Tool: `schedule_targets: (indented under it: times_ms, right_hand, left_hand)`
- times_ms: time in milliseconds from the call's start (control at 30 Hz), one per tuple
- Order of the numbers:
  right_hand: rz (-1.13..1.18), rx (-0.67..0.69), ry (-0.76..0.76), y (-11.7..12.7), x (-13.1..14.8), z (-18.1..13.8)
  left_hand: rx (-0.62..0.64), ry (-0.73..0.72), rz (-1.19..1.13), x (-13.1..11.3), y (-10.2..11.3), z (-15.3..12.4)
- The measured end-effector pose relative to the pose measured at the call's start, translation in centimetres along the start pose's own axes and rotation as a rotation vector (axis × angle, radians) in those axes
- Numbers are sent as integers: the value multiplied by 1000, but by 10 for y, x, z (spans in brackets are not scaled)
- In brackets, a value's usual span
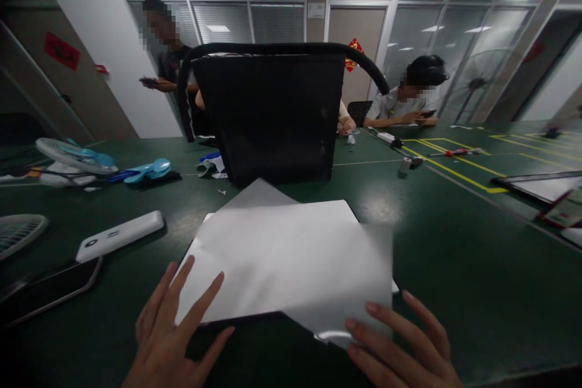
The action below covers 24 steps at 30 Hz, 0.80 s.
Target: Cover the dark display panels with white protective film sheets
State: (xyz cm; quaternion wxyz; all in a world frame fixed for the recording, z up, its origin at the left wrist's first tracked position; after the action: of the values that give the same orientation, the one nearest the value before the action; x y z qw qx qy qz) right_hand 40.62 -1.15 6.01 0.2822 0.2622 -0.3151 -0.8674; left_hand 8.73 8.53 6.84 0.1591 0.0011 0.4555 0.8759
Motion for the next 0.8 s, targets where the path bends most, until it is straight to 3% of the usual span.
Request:
schedule_targets:
  times_ms: [67, 267, 500, 800]
  right_hand:
    - [12, -15, -58, -1, -16, -10]
    - [65, -61, -427, -19, -61, -35]
    - [35, -14, -621, -30, -74, -45]
    - [17, 99, -727, -45, -78, -61]
  left_hand:
    - [-16, -32, 6, -1, 0, -1]
    - [38, -166, 77, 1, -17, -3]
    - [84, -81, 114, 10, -27, -2]
    - [158, 48, 139, 23, -36, -4]
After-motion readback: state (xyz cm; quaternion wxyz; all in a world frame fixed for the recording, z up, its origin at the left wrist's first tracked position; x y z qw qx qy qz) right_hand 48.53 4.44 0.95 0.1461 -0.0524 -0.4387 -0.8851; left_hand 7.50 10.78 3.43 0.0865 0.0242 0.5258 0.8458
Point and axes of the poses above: each hand's wrist, its own z-axis towards the middle knuckle, its own y-axis out of the back of the hand, x = y × z, the point moved 9 cm from there along z, towards the middle knuckle, and after that the axes turned 11 degrees about y, right-handed, at the moved point
